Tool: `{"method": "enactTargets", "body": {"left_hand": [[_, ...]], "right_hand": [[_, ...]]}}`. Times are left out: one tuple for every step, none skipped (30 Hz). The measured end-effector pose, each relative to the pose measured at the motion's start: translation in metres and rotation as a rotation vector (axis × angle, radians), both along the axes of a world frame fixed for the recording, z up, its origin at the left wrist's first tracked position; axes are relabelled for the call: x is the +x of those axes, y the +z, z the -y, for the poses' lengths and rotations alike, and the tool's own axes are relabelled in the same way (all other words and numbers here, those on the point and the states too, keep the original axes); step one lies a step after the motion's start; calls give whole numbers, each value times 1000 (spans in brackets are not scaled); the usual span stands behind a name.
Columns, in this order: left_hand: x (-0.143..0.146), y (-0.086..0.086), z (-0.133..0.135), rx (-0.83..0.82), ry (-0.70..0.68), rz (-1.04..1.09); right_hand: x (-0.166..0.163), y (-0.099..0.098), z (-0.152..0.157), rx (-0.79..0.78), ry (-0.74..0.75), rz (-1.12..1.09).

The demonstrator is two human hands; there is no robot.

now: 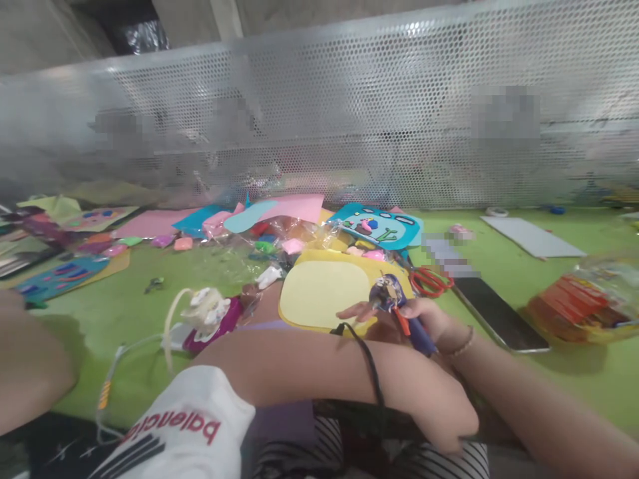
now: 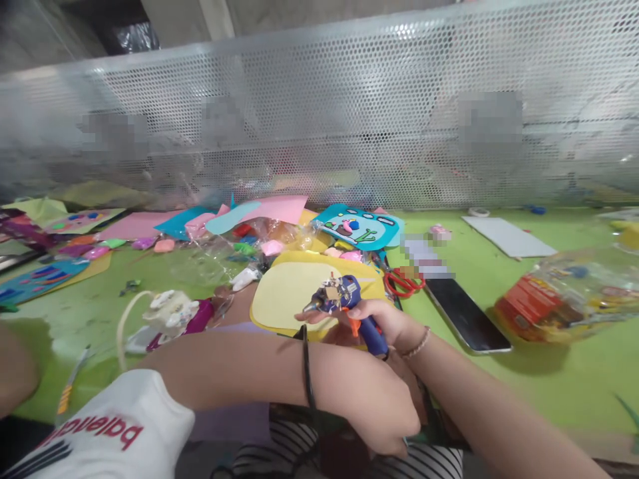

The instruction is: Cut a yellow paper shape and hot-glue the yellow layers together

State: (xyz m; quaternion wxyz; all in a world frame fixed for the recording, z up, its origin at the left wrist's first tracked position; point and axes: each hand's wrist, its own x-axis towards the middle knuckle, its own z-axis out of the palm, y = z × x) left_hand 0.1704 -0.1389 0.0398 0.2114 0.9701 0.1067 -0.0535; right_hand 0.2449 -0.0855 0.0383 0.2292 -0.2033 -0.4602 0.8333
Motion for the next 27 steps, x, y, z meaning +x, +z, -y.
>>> {"method": "enactTargets", "body": {"left_hand": [[5, 2, 0, -69, -118, -96], [8, 4, -1, -115, -182, -144], [9, 7, -2, -148, -204, -160], [8, 10, -2, -187, -208, -149], [4, 12, -4, -242, -198, -118], [-1, 15, -5, -307, -168, -79], [-8, 16, -6, -414, -142, -43], [-17, 17, -8, -550, -102, -8], [-28, 17, -10, -690, 1, 38], [-39, 16, -12, -873, 136, 86], [-50, 14, -14, -1091, 329, 173], [-61, 12, -15, -1316, 529, 305], [-72, 10, -17, -1380, 585, 356], [-82, 9, -19, -1433, 635, 410], [-90, 9, -21, -1585, 771, 547], [-98, 11, -21, -1685, 883, 713], [-104, 15, -21, -1732, 955, 830], [-110, 21, -20, -1761, 989, 913], [-115, 27, -18, -1771, 1017, 1010], [-118, 35, -15, -1768, 1038, 1112], [-121, 42, -11, -1768, 1056, 1166], [-123, 48, -7, -1755, 1082, 1219], [-125, 53, -3, -1735, 1116, 1284], [-126, 56, 1, -1722, 1158, 1343], [-125, 57, 5, -1703, 1200, 1406], [-125, 56, 9, -1686, 1239, 1460], [-123, 53, 12, -1675, 1274, 1499]], "right_hand": [[-2, -1, 1, -32, 21, -8], [-4, -1, 2, -43, 41, -29], [-7, 1, 2, -40, 56, -60], [-9, 4, 3, -39, 54, -87], [-10, 8, 4, -30, 22, -131], [-11, 13, 4, -22, -27, -173], [-10, 17, 4, -13, -80, -197], [-8, 21, 4, -8, -134, -224], [-5, 24, 3, 3, -195, -268], [-2, 27, 3, 16, -249, -320], [1, 29, 3, 31, -290, -380], [4, 30, 3, 46, -312, -439], [6, 30, 2, 59, -315, -491], [7, 30, 2, 70, -302, -531], [8, 29, 2, 77, -280, -553], [7, 28, 2, 83, -258, -560], [6, 27, 2, 93, -247, -560], [4, 26, 1, 104, -241, -550], [2, 25, 1, 120, -238, -531], [0, 25, 0, 139, -234, -507], [-1, 24, -1, 158, -230, -482], [-2, 23, -2, 173, -225, -458], [-3, 22, -3, 184, -220, -434], [-4, 21, -3, 188, -214, -412], [-4, 19, -4, 188, -210, -395], [-5, 17, -5, 187, -209, -380], [-5, 15, -5, 193, -205, -354]]}}
